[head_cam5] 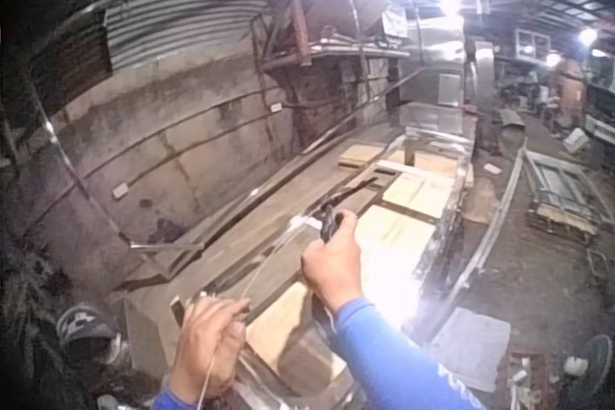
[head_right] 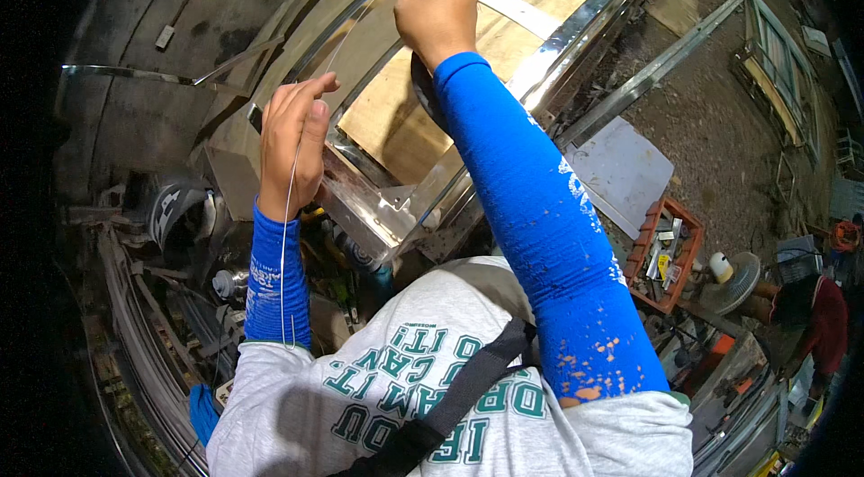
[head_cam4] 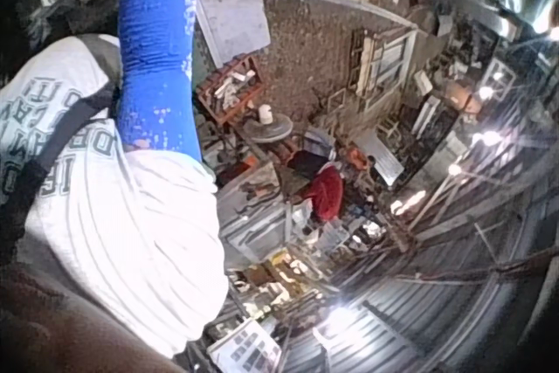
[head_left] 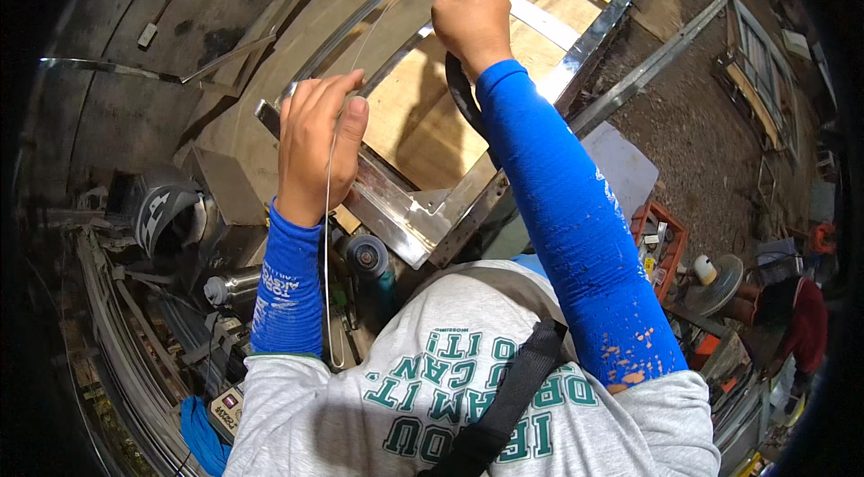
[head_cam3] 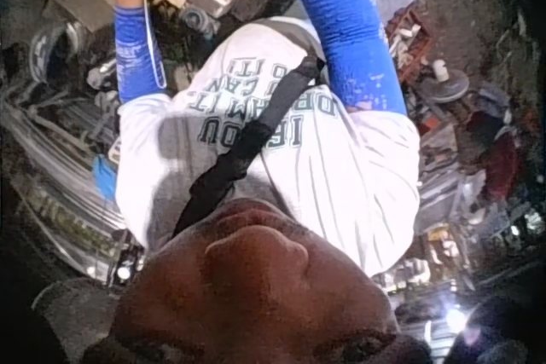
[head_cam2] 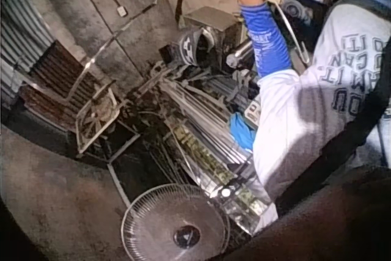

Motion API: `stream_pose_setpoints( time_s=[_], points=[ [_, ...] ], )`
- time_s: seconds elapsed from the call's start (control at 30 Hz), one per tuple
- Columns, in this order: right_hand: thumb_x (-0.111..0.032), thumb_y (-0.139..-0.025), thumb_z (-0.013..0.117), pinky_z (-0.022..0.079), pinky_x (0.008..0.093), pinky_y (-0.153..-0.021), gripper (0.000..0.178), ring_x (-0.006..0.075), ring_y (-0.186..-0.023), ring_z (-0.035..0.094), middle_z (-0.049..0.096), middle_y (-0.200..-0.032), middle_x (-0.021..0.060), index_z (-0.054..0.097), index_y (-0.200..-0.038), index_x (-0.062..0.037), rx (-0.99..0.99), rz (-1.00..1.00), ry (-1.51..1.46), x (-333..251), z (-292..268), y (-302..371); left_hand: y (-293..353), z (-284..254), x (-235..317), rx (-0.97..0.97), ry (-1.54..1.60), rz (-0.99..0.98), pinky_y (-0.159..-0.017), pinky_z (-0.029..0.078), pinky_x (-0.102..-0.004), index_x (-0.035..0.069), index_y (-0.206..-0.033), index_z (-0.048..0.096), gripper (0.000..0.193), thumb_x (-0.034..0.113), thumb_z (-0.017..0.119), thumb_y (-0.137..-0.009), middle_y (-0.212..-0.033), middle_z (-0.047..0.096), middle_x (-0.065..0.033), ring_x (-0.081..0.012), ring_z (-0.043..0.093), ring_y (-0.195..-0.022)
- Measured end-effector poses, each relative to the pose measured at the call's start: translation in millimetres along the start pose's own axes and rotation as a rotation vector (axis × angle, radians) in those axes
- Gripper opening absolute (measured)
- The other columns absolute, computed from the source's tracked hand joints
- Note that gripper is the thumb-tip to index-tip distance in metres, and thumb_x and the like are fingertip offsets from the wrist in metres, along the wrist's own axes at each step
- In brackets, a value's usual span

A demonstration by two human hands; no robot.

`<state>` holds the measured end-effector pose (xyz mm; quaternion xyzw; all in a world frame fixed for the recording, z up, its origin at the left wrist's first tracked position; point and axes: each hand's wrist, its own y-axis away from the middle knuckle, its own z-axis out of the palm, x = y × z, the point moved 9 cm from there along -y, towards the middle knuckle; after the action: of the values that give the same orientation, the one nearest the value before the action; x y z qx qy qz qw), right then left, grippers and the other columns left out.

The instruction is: The person welds metal strips onto a wooden board using a handheld welding torch and filler rod. They repeatedly position the torch, apply welds, and adjust the metal pieces. The person also uses a clamp to secure the workpiece and puts on a welding helmet before continuing.

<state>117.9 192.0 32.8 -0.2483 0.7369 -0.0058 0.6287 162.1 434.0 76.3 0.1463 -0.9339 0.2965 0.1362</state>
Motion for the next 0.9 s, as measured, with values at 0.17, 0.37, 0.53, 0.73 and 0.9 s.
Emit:
stream_pose_setpoints(
  time_s=[0.17,0.37,0.53,0.73,0.9],
  points=[
    [-0.005,-0.085,0.060,0.053,0.0492,-0.099,0.054,0.0518,-0.106,0.068,0.067,-0.111,0.0385,0.041,-0.135,0.0047,0.012,-0.034,0.015,-1.4,0.1,-2.1,0.2,-0.4,1.0,-0.007,0.004,-0.016,-0.100,0.042,-0.0430,-0.004,-0.123,0.069,0.047,0.036,0.050,-0.107,-0.116,0.071,-0.0192,-0.0352,0.062,-0.108],
    [-0.008,-0.085,0.060,0.052,0.0457,-0.102,0.055,0.0481,-0.109,0.068,0.067,-0.116,0.0366,0.044,-0.136,0.0041,0.005,-0.022,0.000,-1.2,2.5,-8.7,-4.3,1.0,-1.4,0.012,-0.013,0.002,-0.100,0.042,-0.0436,-0.004,-0.123,0.069,0.048,0.038,0.050,-0.107,-0.116,0.071,-0.0191,-0.0350,0.062,-0.107],
    [-0.009,-0.085,0.060,0.052,0.0457,-0.101,0.055,0.0490,-0.109,0.069,0.068,-0.115,0.0365,0.045,-0.136,0.0042,-0.004,-0.061,0.044,-2.9,6.9,-8.6,-5.4,1.6,-2.6,0.013,0.001,0.000,-0.101,0.042,-0.0434,-0.004,-0.123,0.069,0.049,0.039,0.050,-0.108,-0.117,0.071,-0.0197,-0.0348,0.062,-0.107],
    [-0.008,-0.085,0.060,0.054,0.0476,-0.098,0.054,0.0512,-0.105,0.069,0.069,-0.109,0.0376,0.045,-0.135,0.0041,0.012,-0.132,0.094,-7.6,7.4,-7.0,-4.4,2.5,-3.6,0.015,-0.002,-0.006,-0.101,0.042,-0.0434,-0.004,-0.123,0.070,0.050,0.039,0.049,-0.108,-0.118,0.071,-0.0201,-0.0346,0.062,-0.109],
    [-0.008,-0.085,0.060,0.054,0.0473,-0.098,0.054,0.0510,-0.105,0.069,0.069,-0.110,0.0382,0.045,-0.135,0.0038,0.010,-0.143,0.090,-8.0,7.6,-6.7,-4.4,3.1,-4.4,0.008,0.001,-0.006,-0.101,0.042,-0.0437,-0.005,-0.123,0.070,0.051,0.040,0.049,-0.108,-0.118,0.071,-0.0203,-0.0345,0.062,-0.109]
  ],
)
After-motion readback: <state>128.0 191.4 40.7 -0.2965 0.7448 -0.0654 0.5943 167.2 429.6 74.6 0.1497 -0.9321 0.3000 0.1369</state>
